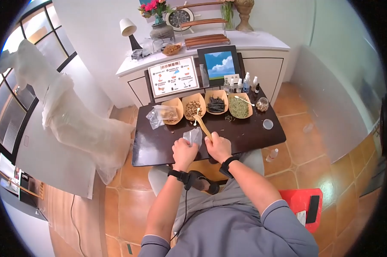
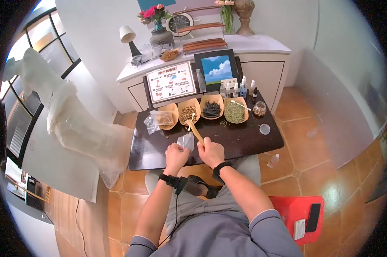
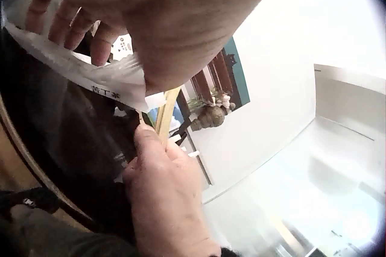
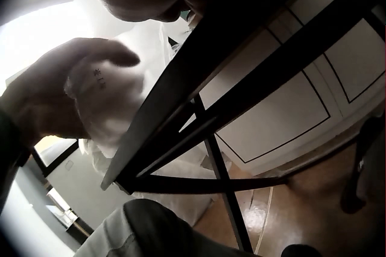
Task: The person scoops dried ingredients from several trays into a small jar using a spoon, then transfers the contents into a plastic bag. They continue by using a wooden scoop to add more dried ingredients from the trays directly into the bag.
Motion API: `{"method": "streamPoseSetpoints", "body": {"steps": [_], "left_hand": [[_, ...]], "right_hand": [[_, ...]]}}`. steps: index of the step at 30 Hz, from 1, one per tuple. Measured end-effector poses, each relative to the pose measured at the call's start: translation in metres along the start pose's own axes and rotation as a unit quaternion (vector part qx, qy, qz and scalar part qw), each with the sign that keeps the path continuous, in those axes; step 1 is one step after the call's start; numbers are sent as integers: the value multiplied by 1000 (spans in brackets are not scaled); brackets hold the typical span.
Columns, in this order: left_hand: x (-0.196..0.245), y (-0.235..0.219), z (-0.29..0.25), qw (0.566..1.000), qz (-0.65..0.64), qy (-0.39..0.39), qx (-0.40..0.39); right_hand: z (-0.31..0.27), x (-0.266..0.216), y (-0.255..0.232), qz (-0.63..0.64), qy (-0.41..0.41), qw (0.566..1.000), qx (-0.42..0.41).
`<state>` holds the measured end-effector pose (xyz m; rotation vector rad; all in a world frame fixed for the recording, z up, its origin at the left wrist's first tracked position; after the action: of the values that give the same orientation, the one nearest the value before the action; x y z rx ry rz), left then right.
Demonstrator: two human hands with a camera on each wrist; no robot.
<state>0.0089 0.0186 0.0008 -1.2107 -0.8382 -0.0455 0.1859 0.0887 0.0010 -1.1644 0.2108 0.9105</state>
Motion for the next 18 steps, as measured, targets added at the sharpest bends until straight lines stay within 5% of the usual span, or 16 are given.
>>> {"method": "streamPoseSetpoints", "body": {"steps": [18], "left_hand": [[41, 0, 8, 996, -18, 90, -16]], "right_hand": [[5, 16, -4, 112, 87, 990, -29]]}}
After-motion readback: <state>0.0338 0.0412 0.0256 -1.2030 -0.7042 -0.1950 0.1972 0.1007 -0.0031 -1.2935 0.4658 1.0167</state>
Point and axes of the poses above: each hand's wrist, its own z-axis towards the middle knuckle, its own y-axis out of the palm, x = y × z, the point moved 6 cm from there along z, towards the middle knuckle, and after that the axes turned 1 degree about y, right-handed, at the moved point
